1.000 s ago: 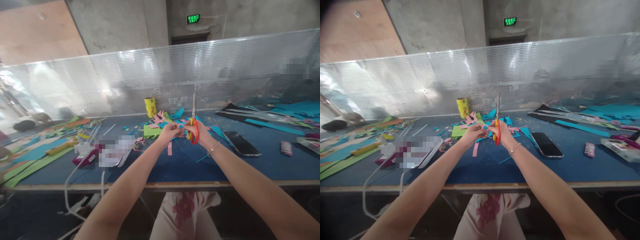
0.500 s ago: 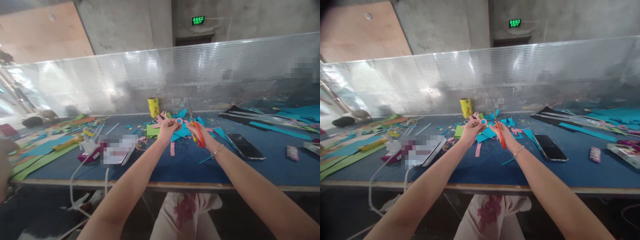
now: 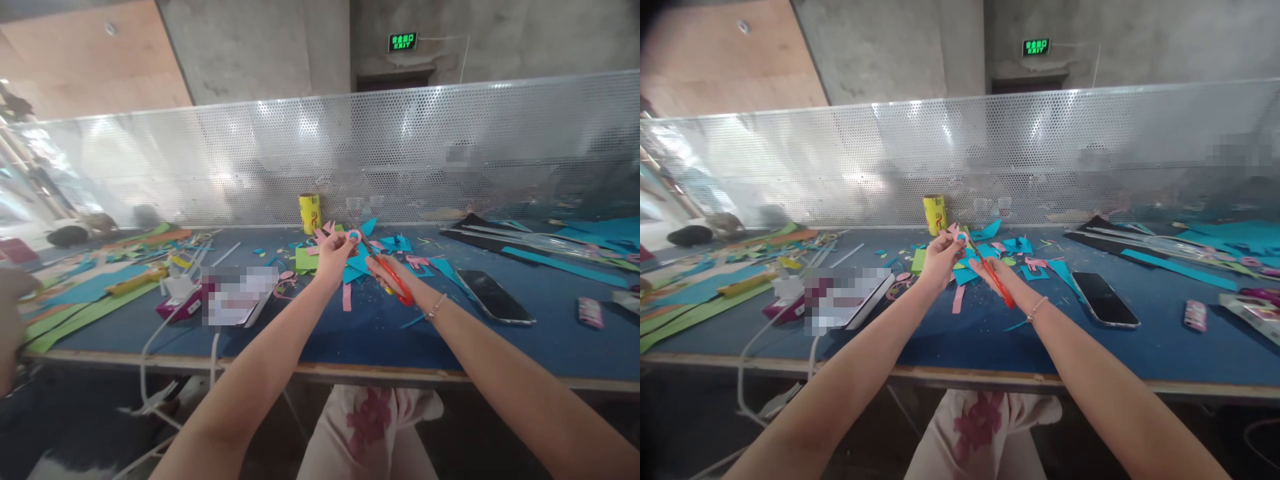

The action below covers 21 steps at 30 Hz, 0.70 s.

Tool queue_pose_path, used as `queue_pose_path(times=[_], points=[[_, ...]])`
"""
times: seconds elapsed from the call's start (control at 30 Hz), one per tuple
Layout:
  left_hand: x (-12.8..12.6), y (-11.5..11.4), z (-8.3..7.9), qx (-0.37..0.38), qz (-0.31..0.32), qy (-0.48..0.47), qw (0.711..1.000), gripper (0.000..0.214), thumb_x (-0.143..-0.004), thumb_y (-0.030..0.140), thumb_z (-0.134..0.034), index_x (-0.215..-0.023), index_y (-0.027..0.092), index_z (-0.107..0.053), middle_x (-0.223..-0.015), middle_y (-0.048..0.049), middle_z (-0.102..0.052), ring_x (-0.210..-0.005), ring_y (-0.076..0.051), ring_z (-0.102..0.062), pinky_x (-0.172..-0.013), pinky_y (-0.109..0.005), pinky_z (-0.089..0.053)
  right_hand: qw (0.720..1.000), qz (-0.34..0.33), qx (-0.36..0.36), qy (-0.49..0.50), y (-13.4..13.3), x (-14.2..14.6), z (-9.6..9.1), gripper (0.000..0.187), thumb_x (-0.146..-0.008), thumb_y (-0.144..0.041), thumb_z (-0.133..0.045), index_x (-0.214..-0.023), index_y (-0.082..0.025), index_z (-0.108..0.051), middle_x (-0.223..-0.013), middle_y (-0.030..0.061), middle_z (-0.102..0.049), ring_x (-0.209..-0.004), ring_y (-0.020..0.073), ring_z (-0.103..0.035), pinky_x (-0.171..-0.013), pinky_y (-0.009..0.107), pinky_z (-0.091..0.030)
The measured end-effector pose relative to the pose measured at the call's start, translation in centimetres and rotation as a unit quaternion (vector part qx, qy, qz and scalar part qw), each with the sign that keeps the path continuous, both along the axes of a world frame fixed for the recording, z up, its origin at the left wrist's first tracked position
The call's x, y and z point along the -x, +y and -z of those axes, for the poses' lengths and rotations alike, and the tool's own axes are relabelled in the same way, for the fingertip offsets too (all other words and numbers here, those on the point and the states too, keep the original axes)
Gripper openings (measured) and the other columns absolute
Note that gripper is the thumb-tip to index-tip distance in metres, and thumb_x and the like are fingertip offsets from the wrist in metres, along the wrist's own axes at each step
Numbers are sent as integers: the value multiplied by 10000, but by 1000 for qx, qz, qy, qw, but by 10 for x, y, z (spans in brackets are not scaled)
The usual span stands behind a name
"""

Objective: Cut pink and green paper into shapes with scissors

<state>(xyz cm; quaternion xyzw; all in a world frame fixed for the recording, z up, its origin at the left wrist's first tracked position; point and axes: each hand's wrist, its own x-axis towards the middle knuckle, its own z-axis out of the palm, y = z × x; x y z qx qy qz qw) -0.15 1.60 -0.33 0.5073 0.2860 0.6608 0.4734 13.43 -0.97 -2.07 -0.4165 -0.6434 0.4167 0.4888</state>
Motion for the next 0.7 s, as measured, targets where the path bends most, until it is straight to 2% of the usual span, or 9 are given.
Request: queue_pose_path(times=[0.1,0.2,0.7], points=[[0,0,-1,-11,-5,-13,1000,213,-599,274,-675,-645,157,-504,-564,42,-517,-519,-55,-492,-560,-216,-433,998,-11,12,-60,-1,0,1,352,-618,-472,-630,-541,-194,-429,-422,-54,-382,-332,48,-285,-338,231,-222],[0,0,-2,-16,-4,-24,1000,217,-598,278,-676,-644,157,-502,-576,40,-525,-534,-57,-500,-563,-215,-435,997,-15,7,-78,-1,2,2,368,-648,-493,-595,-537,-192,-415,-436,-47,-387,-337,50,-291,-345,230,-226],[1,-1,-2,-14,8,-23,1000,198,-602,256,-675,-636,156,-507,-567,43,-525,-511,-52,-490,-557,-216,-428,997,-20,23,-76,-6,4,-1,397,-672,-531,-553,-521,-195,-405,-433,-33,-384,-351,72,-336,-364,240,-261]])
